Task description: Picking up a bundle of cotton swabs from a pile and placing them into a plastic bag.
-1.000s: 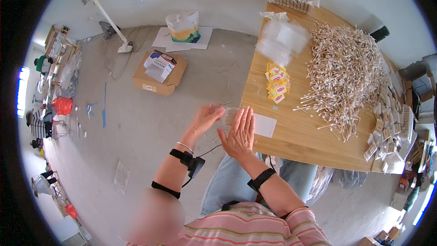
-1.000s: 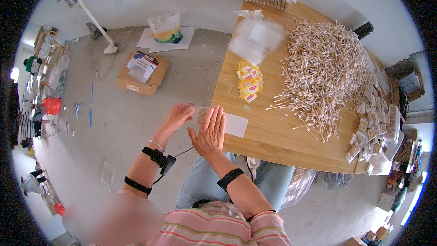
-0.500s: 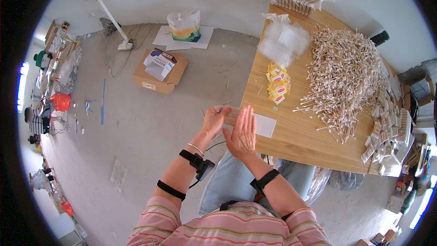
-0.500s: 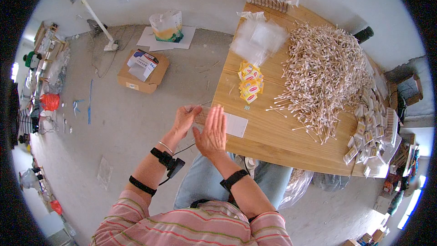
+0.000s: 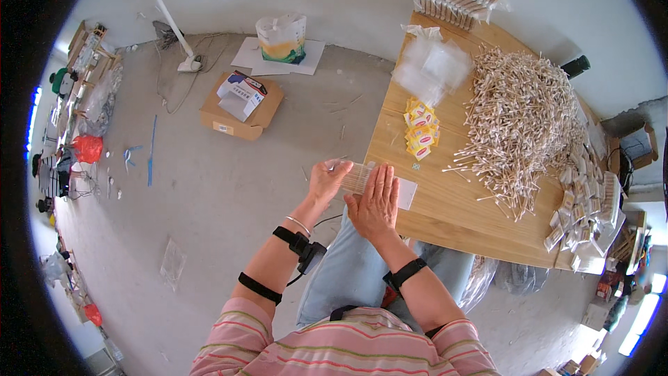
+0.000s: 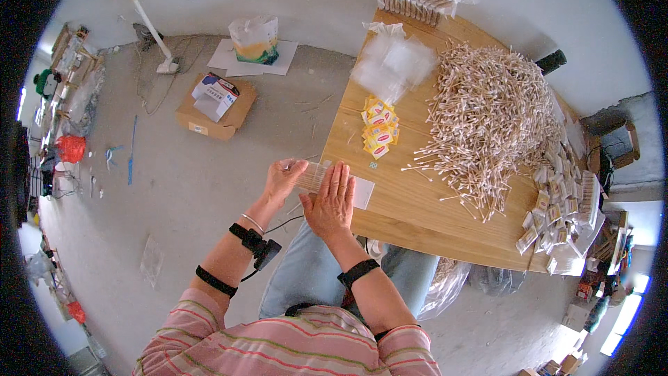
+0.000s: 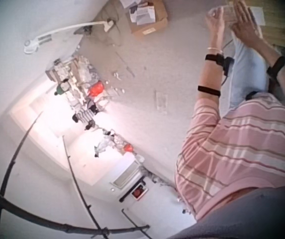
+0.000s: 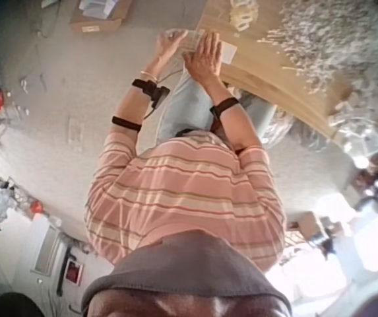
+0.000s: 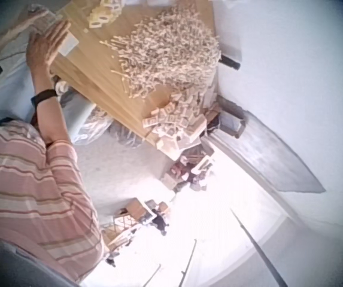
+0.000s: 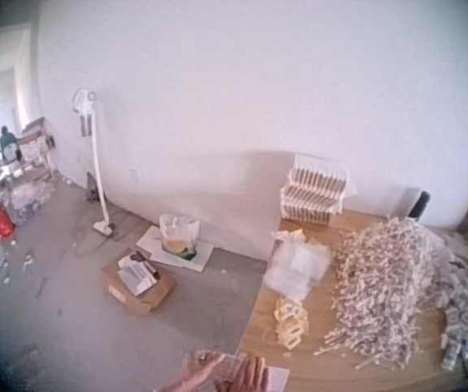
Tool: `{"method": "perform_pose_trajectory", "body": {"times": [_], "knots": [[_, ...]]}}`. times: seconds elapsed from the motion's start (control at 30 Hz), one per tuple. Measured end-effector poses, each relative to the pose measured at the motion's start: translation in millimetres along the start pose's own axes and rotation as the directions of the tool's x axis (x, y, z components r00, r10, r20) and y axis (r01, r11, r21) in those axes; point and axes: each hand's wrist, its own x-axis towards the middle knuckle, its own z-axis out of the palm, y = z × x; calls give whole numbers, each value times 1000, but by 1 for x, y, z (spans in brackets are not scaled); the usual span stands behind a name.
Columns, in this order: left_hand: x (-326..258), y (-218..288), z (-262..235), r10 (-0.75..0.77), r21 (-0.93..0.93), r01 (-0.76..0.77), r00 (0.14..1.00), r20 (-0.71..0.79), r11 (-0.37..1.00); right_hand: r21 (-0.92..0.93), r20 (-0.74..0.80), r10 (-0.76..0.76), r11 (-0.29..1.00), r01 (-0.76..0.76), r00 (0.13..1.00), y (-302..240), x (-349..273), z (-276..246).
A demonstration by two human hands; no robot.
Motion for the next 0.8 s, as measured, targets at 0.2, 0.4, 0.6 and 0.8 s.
{"method": "perform_pose_trajectory", "body": {"times": [0.2,0.4,0.6,0.8], "knots": [[2,-1,6,-49,29,50,998,-33,998,-24,-16,-15,1000,14,1000,8,2,-6],[5,-11,2,-68,-50,68,998,2,996,185,-320,326,942,-279,890,63,54,-34],[6,-12,2,-34,5,34,999,-18,999,152,-328,425,905,-396,844,106,91,-50],[-1,2,4,-66,37,66,998,0,997,406,-353,506,841,-358,787,131,97,-40]]}}
